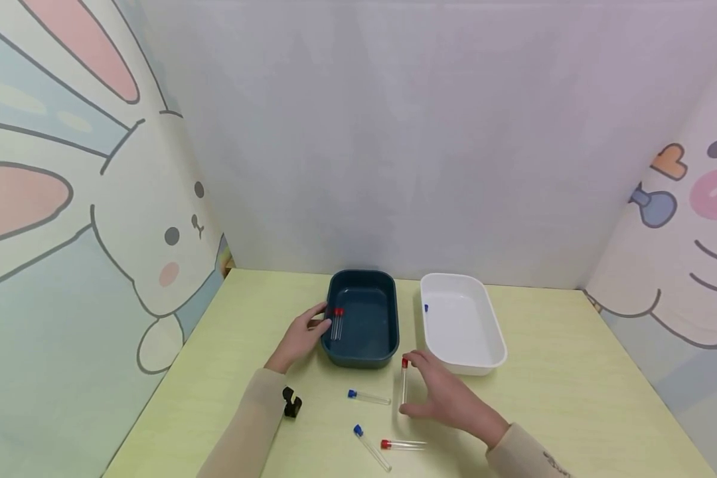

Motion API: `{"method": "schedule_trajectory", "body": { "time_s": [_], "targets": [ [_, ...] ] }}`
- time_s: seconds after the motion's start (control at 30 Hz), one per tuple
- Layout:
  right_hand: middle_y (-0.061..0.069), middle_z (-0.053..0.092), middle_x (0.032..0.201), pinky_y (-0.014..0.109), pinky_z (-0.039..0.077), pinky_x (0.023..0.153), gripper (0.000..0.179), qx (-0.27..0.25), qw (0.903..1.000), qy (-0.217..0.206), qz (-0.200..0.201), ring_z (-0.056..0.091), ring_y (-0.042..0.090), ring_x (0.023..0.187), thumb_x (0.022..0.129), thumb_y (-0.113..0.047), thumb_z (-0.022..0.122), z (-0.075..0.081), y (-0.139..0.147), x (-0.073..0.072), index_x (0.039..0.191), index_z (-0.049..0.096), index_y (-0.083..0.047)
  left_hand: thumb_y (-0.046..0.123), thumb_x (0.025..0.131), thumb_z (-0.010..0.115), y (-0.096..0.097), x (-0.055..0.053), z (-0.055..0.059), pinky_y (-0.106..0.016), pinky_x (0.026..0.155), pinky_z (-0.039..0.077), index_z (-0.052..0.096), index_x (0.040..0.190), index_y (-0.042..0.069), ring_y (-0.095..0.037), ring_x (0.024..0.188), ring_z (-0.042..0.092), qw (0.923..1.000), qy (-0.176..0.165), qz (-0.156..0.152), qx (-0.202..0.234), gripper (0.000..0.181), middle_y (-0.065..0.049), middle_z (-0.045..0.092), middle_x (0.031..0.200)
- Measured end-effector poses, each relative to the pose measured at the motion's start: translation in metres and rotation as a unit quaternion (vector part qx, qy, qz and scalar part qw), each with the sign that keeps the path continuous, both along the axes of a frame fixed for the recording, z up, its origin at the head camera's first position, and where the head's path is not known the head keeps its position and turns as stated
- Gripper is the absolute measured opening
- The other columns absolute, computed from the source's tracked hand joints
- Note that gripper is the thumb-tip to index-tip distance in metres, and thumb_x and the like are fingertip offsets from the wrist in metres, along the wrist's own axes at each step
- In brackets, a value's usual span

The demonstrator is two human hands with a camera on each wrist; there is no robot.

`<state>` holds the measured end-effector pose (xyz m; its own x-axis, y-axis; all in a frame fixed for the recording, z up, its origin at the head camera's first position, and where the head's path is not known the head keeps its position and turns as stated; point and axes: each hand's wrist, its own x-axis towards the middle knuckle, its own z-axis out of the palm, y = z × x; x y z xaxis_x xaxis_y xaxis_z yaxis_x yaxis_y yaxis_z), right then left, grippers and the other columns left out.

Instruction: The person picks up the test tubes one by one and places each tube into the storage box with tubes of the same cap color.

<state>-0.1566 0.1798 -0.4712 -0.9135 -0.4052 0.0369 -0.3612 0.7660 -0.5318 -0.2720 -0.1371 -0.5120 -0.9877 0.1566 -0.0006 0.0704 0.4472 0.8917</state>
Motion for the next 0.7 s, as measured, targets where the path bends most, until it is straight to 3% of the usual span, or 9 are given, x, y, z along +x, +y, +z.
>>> {"method": "schedule_trajectory", "body": {
  "time_s": [0.27,0.7],
  "targets": [
    [0.015,0.055,0.143,0.053,0.053,0.105,0.085,-0.008,0.9997,0.023,-0.004,0.057,0.032,0.129,0.076,-0.034,0.091,0.015,-0.004,-0.009,0.144,0.051,-0.001,0.023,0.106,0.058,-0.001,-0.001,-0.002,-0.051,0.108,0.053,0.042,0.158,0.014,-0.037,0.135,0.059,1.0000,-0.004,0.001,0.004,0.055,-0.016,0.049,0.159],
    [0.016,0.055,0.146,0.053,0.050,0.110,0.085,-0.016,0.9988,0.047,0.002,0.055,0.033,0.132,0.079,-0.036,0.089,0.038,-0.008,-0.036,0.146,0.050,0.000,0.023,0.106,0.059,-0.002,-0.002,-0.003,-0.051,0.108,0.053,0.043,0.158,0.015,-0.037,0.136,0.059,0.9999,0.002,-0.004,0.010,0.054,-0.016,0.050,0.158]
  ]
}}
